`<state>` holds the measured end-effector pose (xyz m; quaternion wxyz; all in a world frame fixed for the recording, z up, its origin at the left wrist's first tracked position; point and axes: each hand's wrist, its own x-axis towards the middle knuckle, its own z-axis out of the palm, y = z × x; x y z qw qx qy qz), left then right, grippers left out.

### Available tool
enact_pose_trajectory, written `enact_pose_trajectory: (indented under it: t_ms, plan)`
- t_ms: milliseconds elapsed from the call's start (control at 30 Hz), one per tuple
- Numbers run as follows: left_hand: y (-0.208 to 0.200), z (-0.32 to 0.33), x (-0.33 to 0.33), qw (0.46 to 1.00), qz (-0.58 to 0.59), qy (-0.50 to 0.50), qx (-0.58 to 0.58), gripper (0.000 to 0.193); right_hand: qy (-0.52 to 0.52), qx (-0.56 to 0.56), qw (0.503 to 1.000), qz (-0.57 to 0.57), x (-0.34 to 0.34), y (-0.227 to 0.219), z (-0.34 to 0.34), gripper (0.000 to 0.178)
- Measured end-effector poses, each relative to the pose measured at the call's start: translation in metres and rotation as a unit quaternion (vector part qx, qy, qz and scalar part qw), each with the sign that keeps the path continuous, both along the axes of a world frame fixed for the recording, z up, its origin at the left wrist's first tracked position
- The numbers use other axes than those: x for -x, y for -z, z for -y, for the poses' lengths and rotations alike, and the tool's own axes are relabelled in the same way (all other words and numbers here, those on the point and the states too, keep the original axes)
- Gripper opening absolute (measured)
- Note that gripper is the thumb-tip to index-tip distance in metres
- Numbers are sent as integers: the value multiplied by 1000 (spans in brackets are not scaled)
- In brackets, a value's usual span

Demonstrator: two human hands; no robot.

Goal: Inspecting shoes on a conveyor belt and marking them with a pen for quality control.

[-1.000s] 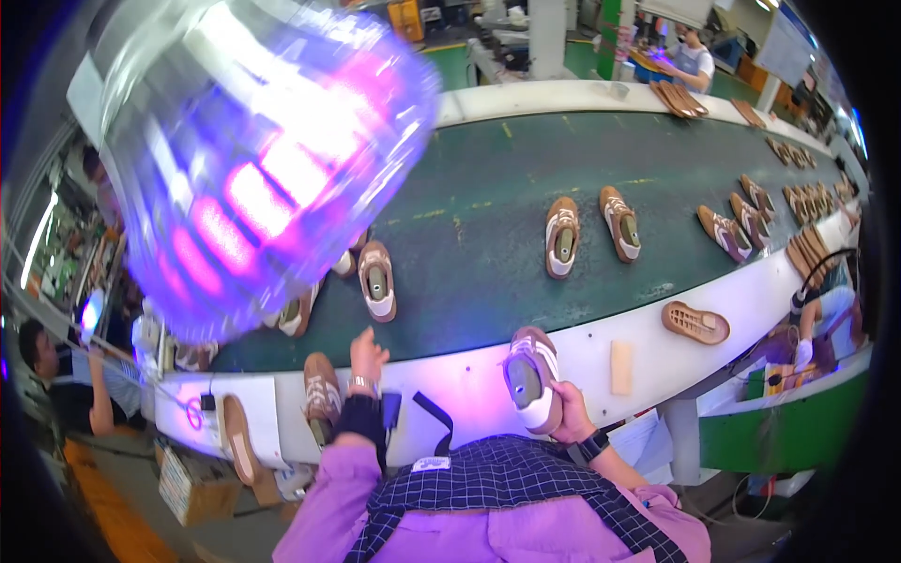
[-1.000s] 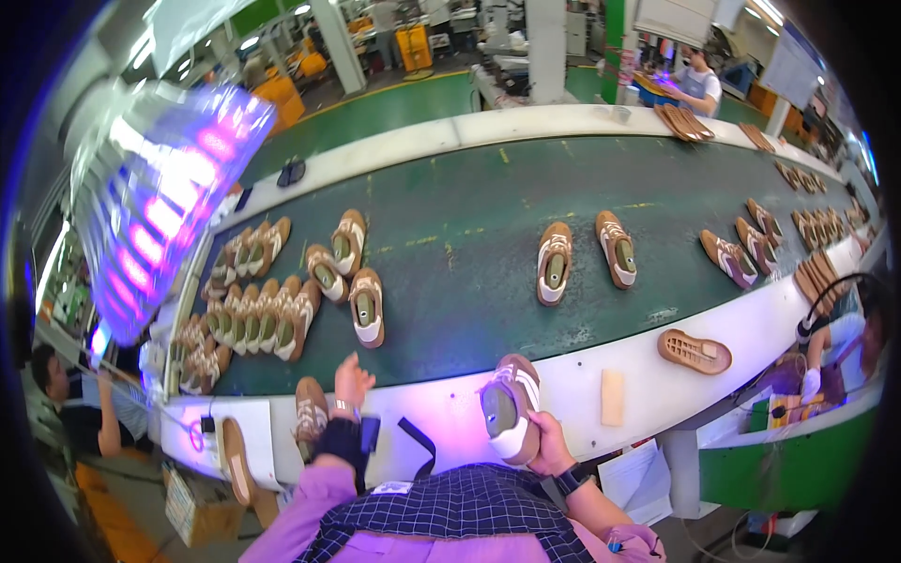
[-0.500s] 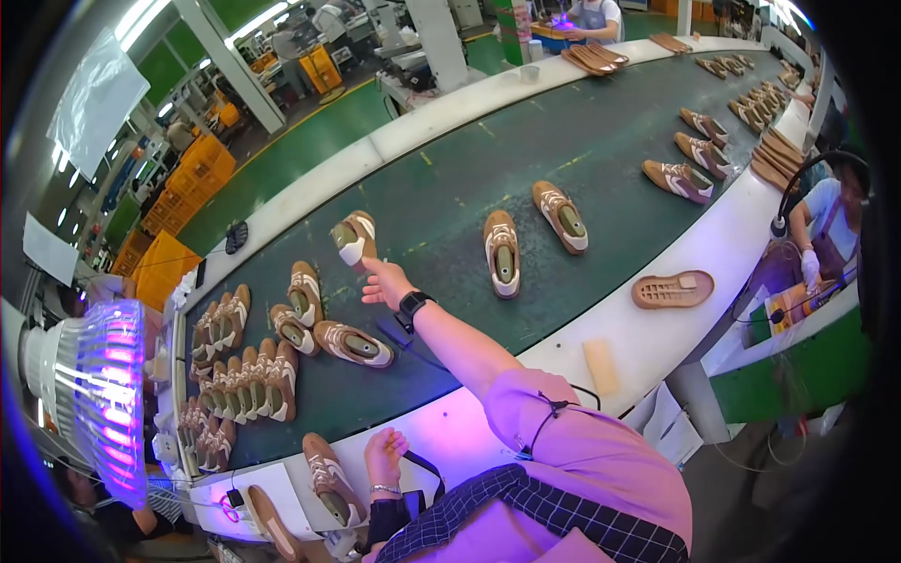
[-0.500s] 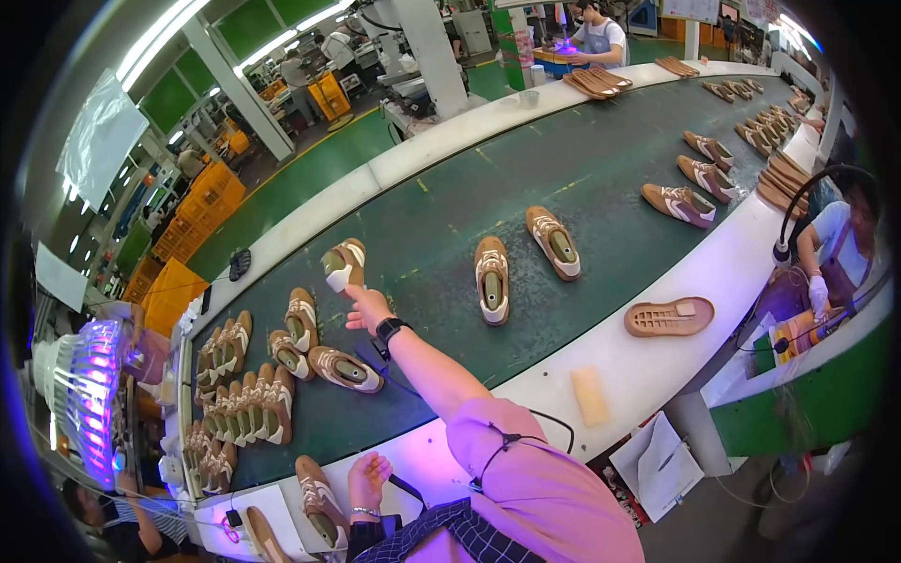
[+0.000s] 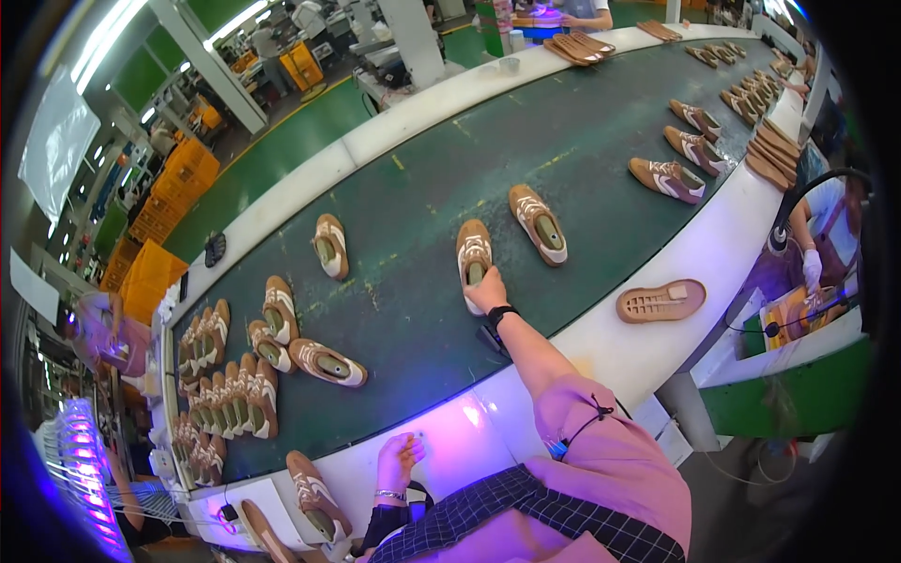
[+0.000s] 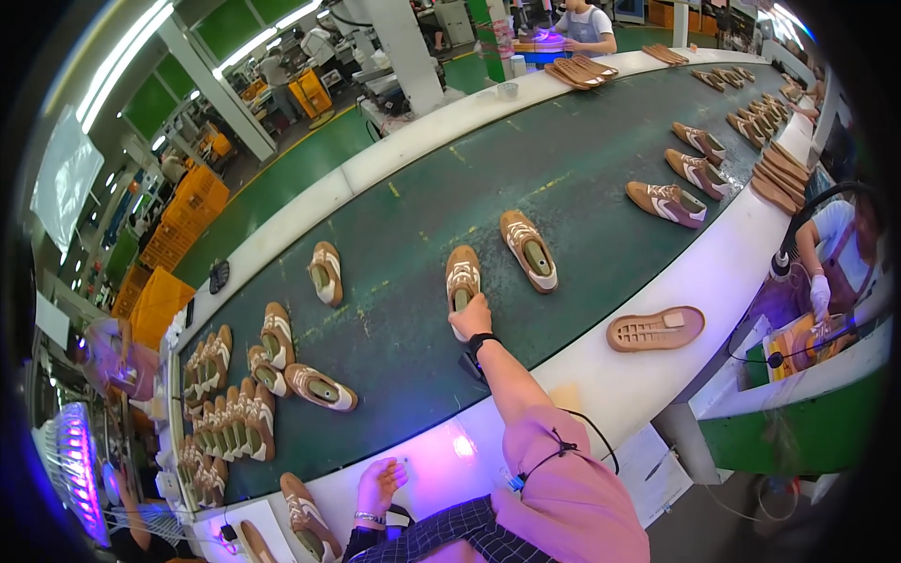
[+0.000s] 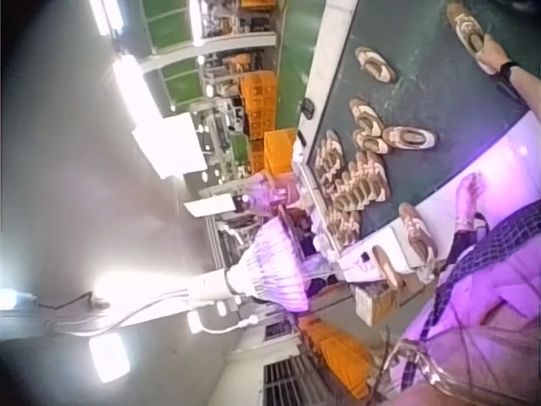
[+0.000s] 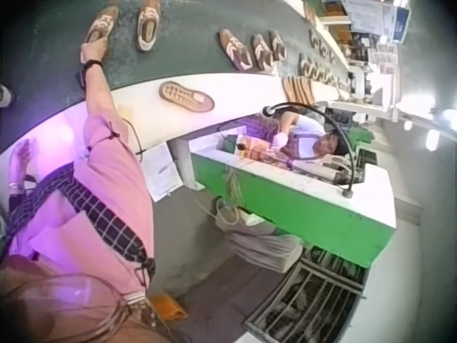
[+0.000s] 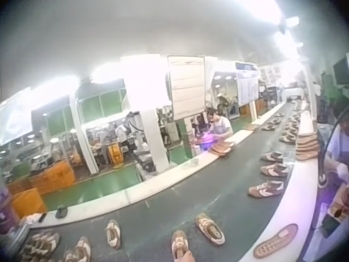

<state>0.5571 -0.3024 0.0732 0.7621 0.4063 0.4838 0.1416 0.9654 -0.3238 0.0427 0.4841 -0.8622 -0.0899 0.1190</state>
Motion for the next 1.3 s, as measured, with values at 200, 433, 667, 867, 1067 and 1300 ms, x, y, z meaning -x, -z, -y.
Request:
enact_pose_trajectory:
  t_ms: [200,433,667,867,1067,1300]
  plan:
    - [-19,2,-66,997,62,45,-16,47,-149,-223,942,-204,25,-9,47,54]
    - [-32,27,-110,961,244,-65,115,53,-439,-321,755,-367,79,-53,117,45]
    - [-16,22,-56,959,223,-132,112,51,19,56,976,210,-151,-31,103,55]
    - [-4,18,-15,957,218,-130,141,64,5,105,994,25,-165,23,105,68]
    - [7,16,-2,953,253,-82,147,73,-138,-369,832,-391,-37,23,151,38]
    - [-42,11,-16,890,403,98,189,95,-228,-436,740,-459,171,-54,199,62]
